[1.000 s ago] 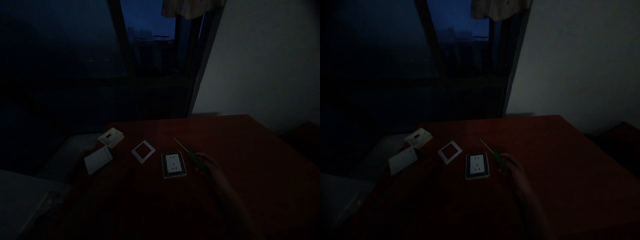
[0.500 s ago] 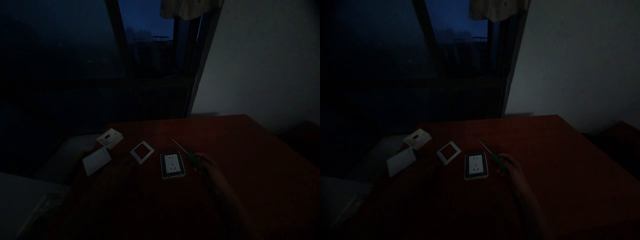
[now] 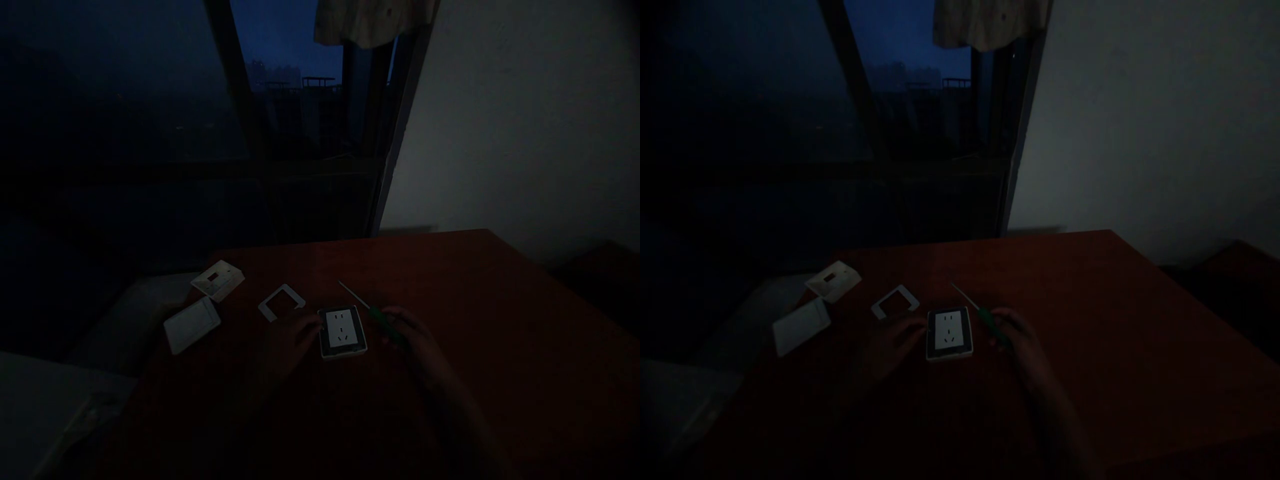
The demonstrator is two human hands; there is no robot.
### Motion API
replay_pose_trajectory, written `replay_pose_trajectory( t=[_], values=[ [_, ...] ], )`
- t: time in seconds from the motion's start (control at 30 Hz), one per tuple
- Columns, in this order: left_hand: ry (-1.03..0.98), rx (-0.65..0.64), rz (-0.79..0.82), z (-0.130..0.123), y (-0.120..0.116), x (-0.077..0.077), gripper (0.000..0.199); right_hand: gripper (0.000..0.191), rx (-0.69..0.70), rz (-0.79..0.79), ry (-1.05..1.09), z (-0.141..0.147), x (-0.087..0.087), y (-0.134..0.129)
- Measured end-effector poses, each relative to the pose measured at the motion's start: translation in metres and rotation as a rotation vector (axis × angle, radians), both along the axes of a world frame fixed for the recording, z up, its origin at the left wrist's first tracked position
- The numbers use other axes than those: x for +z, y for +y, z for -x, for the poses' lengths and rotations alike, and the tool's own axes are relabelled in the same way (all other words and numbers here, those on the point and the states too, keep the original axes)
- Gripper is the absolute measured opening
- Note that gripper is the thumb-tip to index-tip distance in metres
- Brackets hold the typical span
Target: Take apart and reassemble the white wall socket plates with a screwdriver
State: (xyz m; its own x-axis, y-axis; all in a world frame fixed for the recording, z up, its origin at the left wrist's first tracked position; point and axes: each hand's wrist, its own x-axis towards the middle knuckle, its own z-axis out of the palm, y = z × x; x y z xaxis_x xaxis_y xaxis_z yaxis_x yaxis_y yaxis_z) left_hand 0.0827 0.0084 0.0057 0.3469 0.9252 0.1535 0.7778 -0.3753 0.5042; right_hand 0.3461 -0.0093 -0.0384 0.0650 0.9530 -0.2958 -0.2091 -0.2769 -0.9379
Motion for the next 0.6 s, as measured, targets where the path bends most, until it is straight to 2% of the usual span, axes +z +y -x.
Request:
replay_pose_trajectory(
  t=[0.3, 0.4, 0.6],
  values=[
    [0.054, -0.108, -0.039, -0.004, 0.002, -0.013, 0.018, 0.027, 0.032, -0.026, -0.012, -0.001, -0.002, 0.0],
    [0.108, -0.151, -0.067, -0.005, 0.002, -0.013, 0.018, 0.027, 0.025, -0.01, 0.002, -0.001, -0.002, 0.0],
    [0.209, -0.147, -0.115, -0.009, 0.001, -0.009, 0.02, 0.027, 0.012, -0.004, 0.001, 0.0, 0.0, 0.0]
  ],
)
